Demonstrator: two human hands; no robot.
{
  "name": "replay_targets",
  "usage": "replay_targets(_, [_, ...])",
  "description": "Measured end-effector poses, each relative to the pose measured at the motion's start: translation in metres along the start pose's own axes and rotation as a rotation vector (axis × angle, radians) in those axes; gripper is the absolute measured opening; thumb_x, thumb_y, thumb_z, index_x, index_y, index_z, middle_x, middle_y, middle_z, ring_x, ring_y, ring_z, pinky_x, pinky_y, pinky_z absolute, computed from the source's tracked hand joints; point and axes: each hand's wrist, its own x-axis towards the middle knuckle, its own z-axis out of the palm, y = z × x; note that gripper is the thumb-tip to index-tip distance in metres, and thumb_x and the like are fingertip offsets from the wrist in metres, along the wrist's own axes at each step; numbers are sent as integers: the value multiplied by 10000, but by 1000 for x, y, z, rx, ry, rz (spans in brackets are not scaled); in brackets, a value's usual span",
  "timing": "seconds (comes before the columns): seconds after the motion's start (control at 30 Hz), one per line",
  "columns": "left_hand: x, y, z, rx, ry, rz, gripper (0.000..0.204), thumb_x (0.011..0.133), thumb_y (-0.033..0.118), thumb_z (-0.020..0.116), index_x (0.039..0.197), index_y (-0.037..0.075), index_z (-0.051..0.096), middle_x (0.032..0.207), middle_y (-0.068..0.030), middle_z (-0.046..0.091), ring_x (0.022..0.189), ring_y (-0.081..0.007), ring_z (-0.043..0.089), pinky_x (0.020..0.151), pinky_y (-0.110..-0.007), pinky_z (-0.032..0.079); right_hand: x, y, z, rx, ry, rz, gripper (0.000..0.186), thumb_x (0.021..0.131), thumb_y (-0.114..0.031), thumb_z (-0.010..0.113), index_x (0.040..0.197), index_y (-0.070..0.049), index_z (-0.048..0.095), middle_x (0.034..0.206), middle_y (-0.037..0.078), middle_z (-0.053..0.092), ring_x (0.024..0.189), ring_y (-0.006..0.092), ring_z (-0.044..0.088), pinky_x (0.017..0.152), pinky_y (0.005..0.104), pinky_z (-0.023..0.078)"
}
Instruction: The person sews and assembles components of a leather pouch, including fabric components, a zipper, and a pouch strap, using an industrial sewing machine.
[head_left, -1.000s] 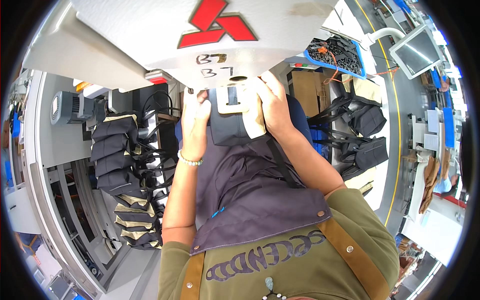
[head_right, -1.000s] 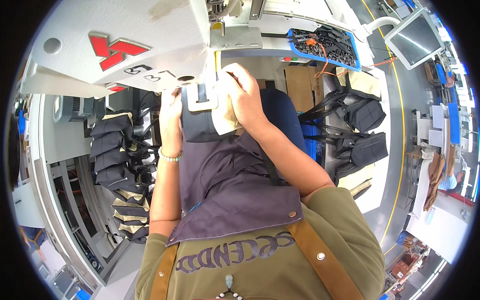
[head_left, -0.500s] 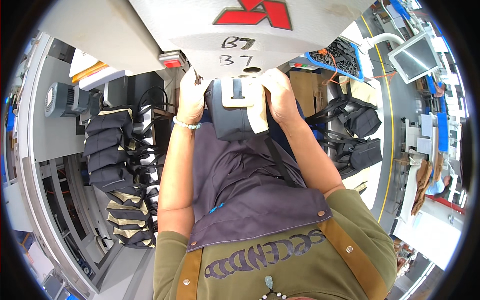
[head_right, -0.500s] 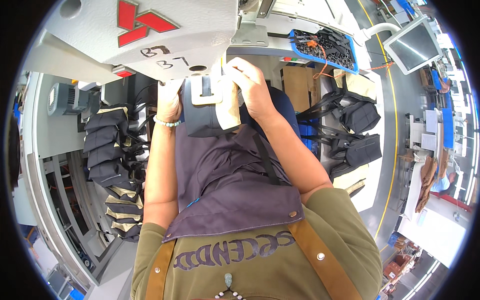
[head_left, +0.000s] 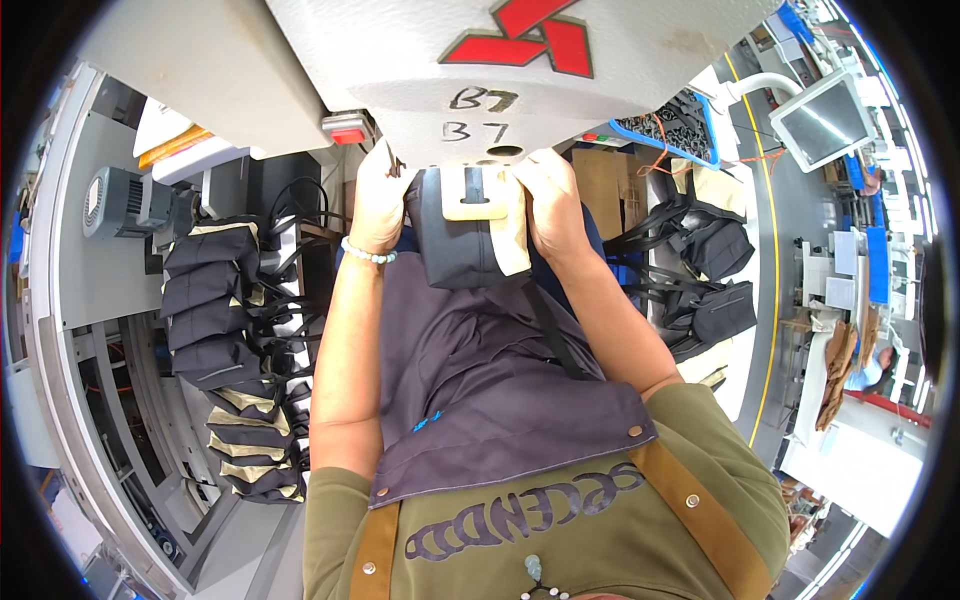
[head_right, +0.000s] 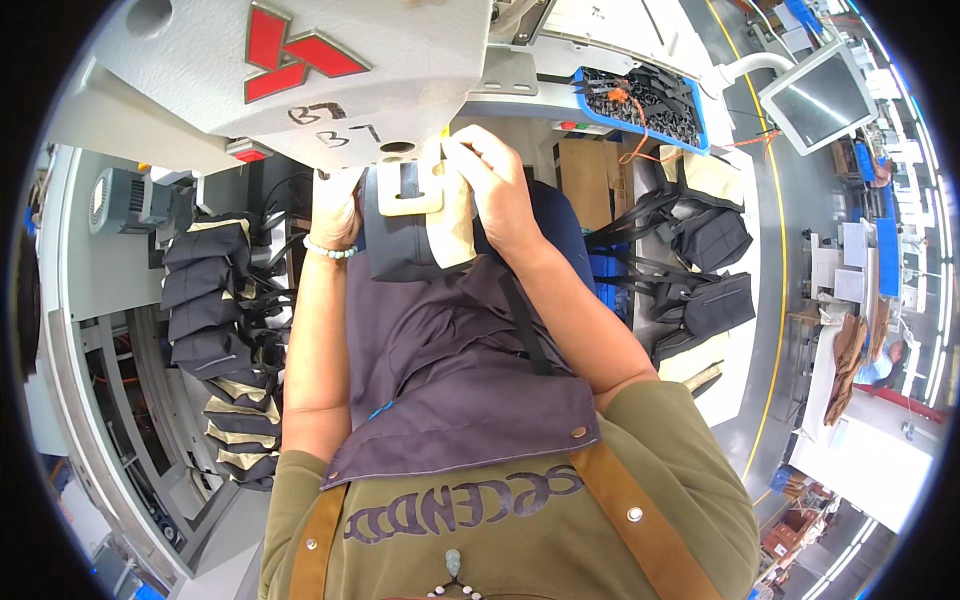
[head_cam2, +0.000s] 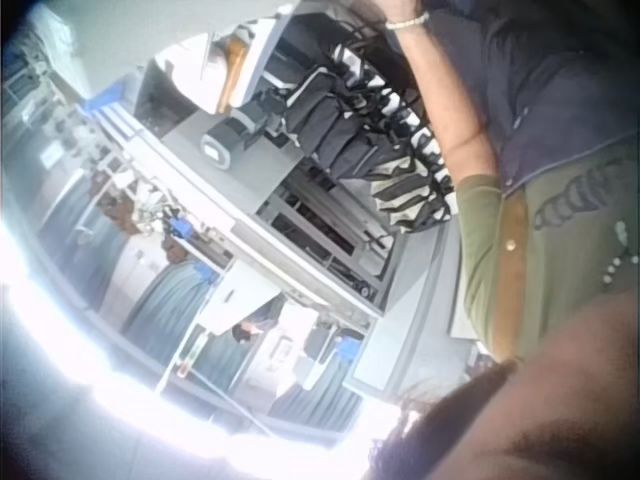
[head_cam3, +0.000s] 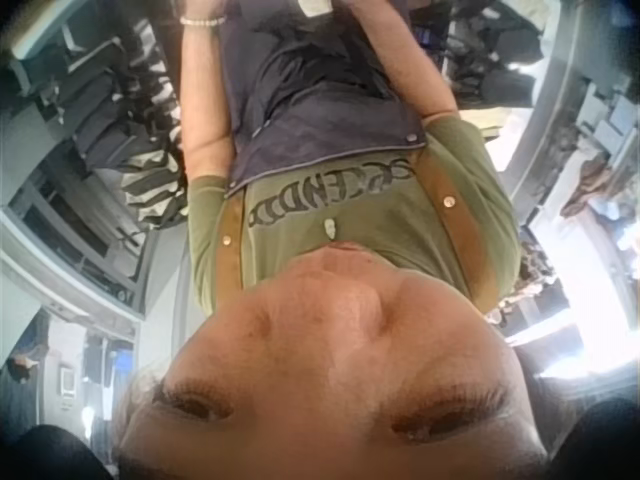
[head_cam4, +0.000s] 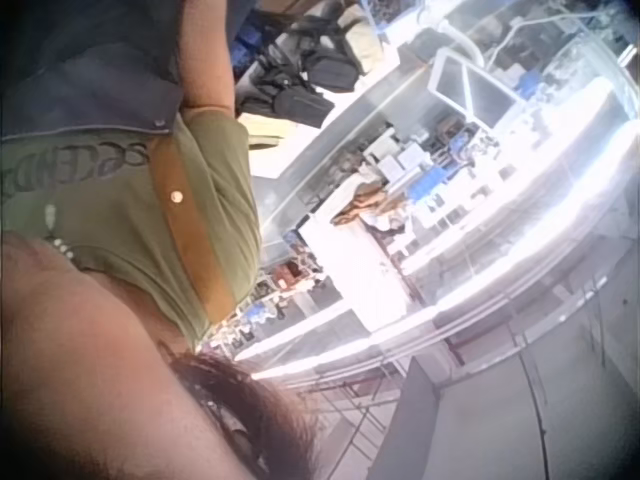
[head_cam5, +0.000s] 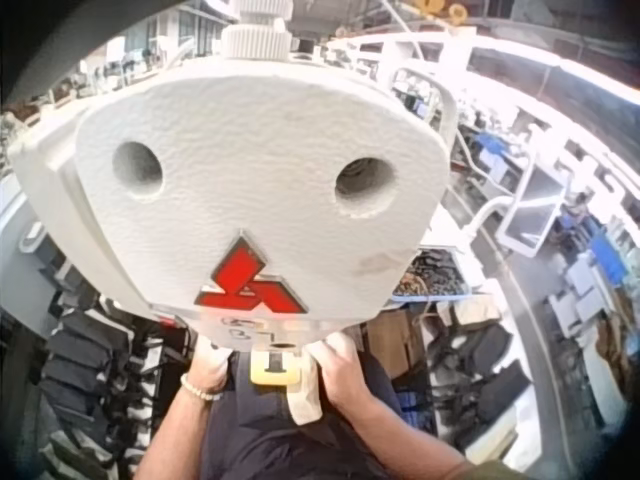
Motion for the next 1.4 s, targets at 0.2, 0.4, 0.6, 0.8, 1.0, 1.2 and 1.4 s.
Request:
replay_targets(0.2, [-3,-2,0,13,46,69,454,917,27,637,1358,-21,542,1276,-83,644,1141,-160,611,1008,-309,460,-4,-8,6,17,-24,-4,121,967,-124,574,933,-18,623,788,6,612,783,63,574,722,219,450])
replay_targets(0.4, [-28,43,29,817,221,-13,470,919,106,688,1326,-74,539,1280,-196,602,1172,-262,597,1018,-348,448,-6,1,-11,-325,86,-137,221,943,-125,606,1102,29,606,1092,128,622,1046,191,607,964,317,454])
replay_targets(0.6, [-70,52,58,1057,-29,58,797,890,130,745,1533,-41,306,1548,-192,394,1436,-277,383,1179,-390,295,-30,-6,-3,-723,-123,-413,954,856,-398,752,1534,20,227,1541,226,264,1445,394,271,1181,481,267])
replay_targets(0.8, [-68,40,39,934,-108,22,817,906,88,701,1570,-13,234,1571,-180,368,1452,-263,358,1186,-377,283,-32,9,8,-519,-176,-265,1045,890,-453,705,1568,51,89,1601,254,133,1493,388,178,1202,482,227])
replay_targets(1.0, [-70,31,43,683,-71,-14,856,881,114,733,1563,-31,237,1569,-196,369,1447,-277,371,1187,-377,278,-30,7,-1,-608,-167,-334,1027,884,-456,682,1584,7,92,1604,271,142,1489,425,164,1210,487,201])
replay_targets(1.2, [-72,37,44,968,-116,50,842,902,196,706,1564,-37,241,1621,-178,290,1501,-278,271,1217,-392,207,-35,8,-2,-513,-112,-307,983,869,-376,701,1573,24,144,1578,282,198,1472,437,206,1203,485,211])
replay_targets(1.4, [-68,45,46,1139,-167,49,881,877,287,754,1543,-51,286,1608,-202,307,1495,-307,286,1212,-407,215,-35,6,-2,-513,-141,-332,975,863,-285,702,1570,52,122,1602,270,184,1508,403,168,1221,470,174])
